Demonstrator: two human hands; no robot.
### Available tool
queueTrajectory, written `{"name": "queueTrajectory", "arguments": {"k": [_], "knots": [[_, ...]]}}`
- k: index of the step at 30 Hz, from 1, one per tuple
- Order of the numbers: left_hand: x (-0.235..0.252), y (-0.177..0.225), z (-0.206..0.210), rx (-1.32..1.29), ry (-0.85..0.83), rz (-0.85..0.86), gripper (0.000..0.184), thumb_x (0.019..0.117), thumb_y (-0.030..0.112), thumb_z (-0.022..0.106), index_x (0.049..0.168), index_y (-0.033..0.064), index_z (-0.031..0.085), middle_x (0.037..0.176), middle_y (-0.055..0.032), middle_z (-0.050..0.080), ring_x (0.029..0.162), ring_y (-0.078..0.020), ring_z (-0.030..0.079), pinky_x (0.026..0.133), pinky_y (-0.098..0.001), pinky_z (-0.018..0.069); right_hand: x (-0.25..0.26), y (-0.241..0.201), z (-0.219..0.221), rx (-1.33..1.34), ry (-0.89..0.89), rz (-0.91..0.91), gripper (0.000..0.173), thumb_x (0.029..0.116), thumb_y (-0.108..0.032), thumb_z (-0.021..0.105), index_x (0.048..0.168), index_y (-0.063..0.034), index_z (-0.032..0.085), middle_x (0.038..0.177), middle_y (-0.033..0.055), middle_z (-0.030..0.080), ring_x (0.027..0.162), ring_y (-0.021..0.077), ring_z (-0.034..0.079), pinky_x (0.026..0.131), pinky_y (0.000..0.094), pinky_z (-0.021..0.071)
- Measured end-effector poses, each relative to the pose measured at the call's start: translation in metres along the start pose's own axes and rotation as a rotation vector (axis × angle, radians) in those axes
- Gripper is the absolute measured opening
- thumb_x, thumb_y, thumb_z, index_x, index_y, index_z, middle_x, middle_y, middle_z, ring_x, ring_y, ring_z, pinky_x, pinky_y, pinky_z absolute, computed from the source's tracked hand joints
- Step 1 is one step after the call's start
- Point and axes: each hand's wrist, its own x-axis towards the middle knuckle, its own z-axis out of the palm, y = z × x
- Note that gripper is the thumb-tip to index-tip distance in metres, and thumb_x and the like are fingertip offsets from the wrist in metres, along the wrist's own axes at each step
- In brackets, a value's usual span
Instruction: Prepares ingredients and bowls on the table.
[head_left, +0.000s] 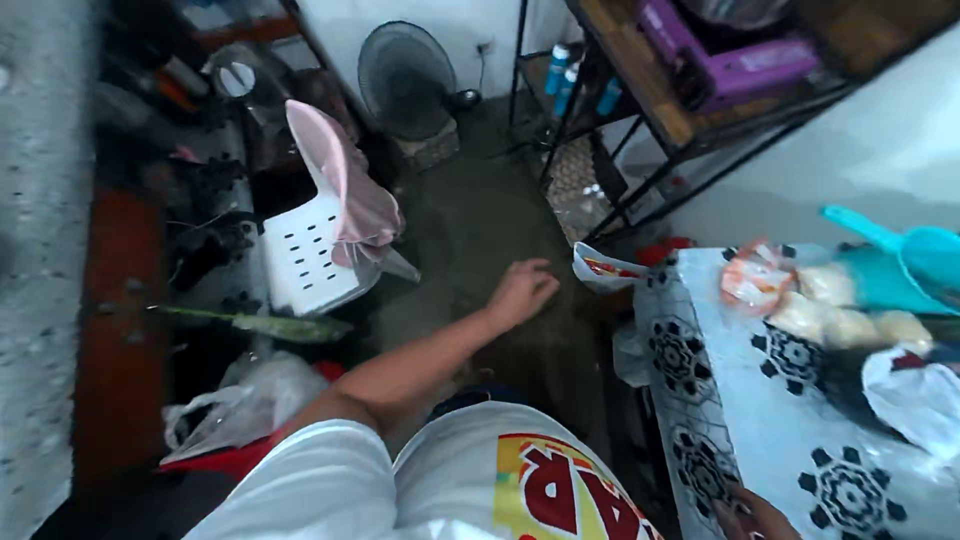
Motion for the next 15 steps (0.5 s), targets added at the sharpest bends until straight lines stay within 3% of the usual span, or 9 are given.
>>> {"name": "queueTrajectory", "arguments": {"k": [2,5,8,12,15], "knots": [[-0.004,-0.038,-0.042,0.048,0.187,-0.050,0.030,0.1050,0.024,0.055,0.123,0.0059,0.072,0.151,-0.0193,0.051,0.137,-0.0376,0.049,0.114,-0.0522,0.0406,0.018,-0.019,0.005,-0.030,-0.050,-0.019,0.045,0.1047,-0.025,0.057,0.136,0.0081,0.058,0.131,0.0330,0.060,0.110,0.0423,0.067,0.096,0.0549,0.0551],[-0.012,-0.078,-0.108,0.094,0.399,-0.154,0.032,0.1033,0.021,0.058,0.130,0.0058,0.067,0.153,-0.0228,0.046,0.138,-0.0421,0.047,0.113,-0.0576,0.0400,0.040,-0.044,0.011,-0.058,-0.088,-0.052,0.045,0.1045,-0.023,0.058,0.136,0.0087,0.058,0.133,0.0341,0.059,0.114,0.0454,0.065,0.100,0.0569,0.0527],[-0.020,-0.108,-0.160,0.091,0.581,-0.246,0.035,0.1029,0.020,0.058,0.133,0.0031,0.064,0.153,-0.0267,0.043,0.140,-0.0449,0.043,0.113,-0.0594,0.0385,0.058,-0.061,0.014,-0.073,-0.129,-0.070,0.045,0.1041,-0.024,0.059,0.137,0.0063,0.059,0.133,0.0330,0.060,0.110,0.0450,0.067,0.097,0.0578,0.0537],[-0.017,-0.142,-0.198,0.128,0.729,-0.346,0.040,0.1004,0.018,0.061,0.137,0.0013,0.060,0.153,-0.0277,0.043,0.139,-0.0452,0.045,0.112,-0.0597,0.0401,0.082,-0.069,0.011,-0.069,-0.182,-0.056,0.045,0.1039,-0.025,0.060,0.137,0.0057,0.059,0.133,0.0327,0.060,0.107,0.0443,0.069,0.095,0.0575,0.0553],[-0.008,-0.178,-0.216,0.173,0.815,-0.518,0.058,0.0960,0.019,0.067,0.146,-0.0023,0.049,0.154,-0.0328,0.038,0.139,-0.0532,0.041,0.111,-0.0669,0.0373,0.111,-0.061,0.004,-0.080,-0.193,-0.052,0.044,0.1038,-0.025,0.060,0.136,0.0049,0.060,0.134,0.0324,0.060,0.111,0.0452,0.067,0.098,0.0578,0.0540]]}}
